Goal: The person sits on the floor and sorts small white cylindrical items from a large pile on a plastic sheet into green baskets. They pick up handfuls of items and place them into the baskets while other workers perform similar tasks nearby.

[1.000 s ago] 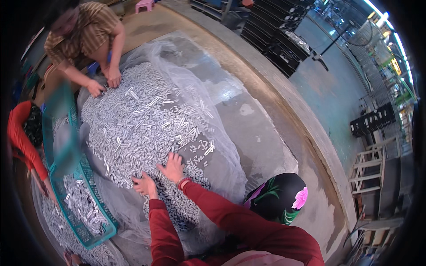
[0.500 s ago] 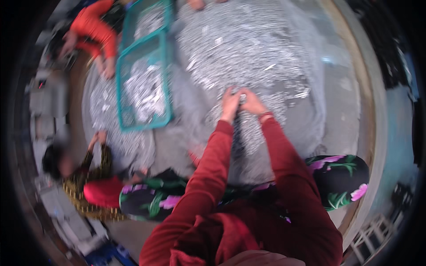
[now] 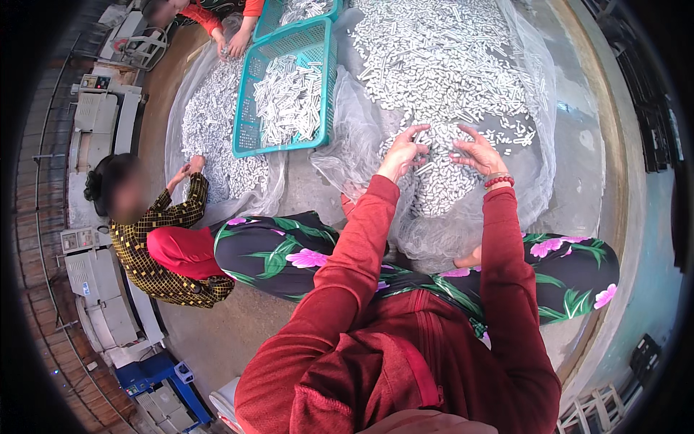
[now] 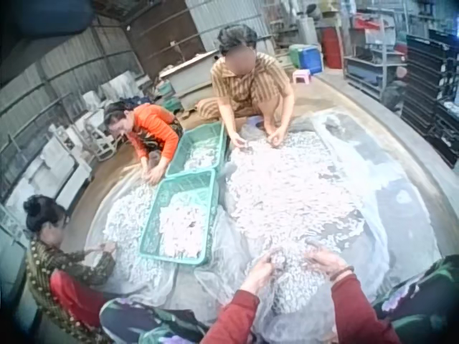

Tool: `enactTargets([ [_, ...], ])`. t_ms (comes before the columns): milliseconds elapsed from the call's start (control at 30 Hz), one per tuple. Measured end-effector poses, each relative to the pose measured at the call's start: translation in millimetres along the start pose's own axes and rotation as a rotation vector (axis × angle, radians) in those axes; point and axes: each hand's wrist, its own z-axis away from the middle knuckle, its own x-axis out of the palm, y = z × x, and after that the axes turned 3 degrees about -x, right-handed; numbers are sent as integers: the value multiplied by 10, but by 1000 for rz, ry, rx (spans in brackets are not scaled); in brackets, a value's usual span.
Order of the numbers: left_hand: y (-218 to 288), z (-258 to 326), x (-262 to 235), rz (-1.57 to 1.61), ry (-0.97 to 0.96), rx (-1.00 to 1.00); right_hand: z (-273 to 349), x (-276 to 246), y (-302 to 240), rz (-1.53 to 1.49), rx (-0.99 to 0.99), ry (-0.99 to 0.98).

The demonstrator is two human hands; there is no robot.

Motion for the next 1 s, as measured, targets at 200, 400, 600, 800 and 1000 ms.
enactTargets([
  [200,-59,-160,213,-35,15,-16,-11,-104,167,15,66,130],
  [400,3,-276,422,206,-43,26,18,-100,108,29,52,170],
  [600,-59,-434,480,-152,-120,-78,-20,-176,14,-83,16,196],
  [800,15,-272,539,-106,-161,-38,75,-281,47,-492,-76,-159],
  [1000,-336,-526,315,-759,189,399,280,-113,-30,-366,-53,-48],
])
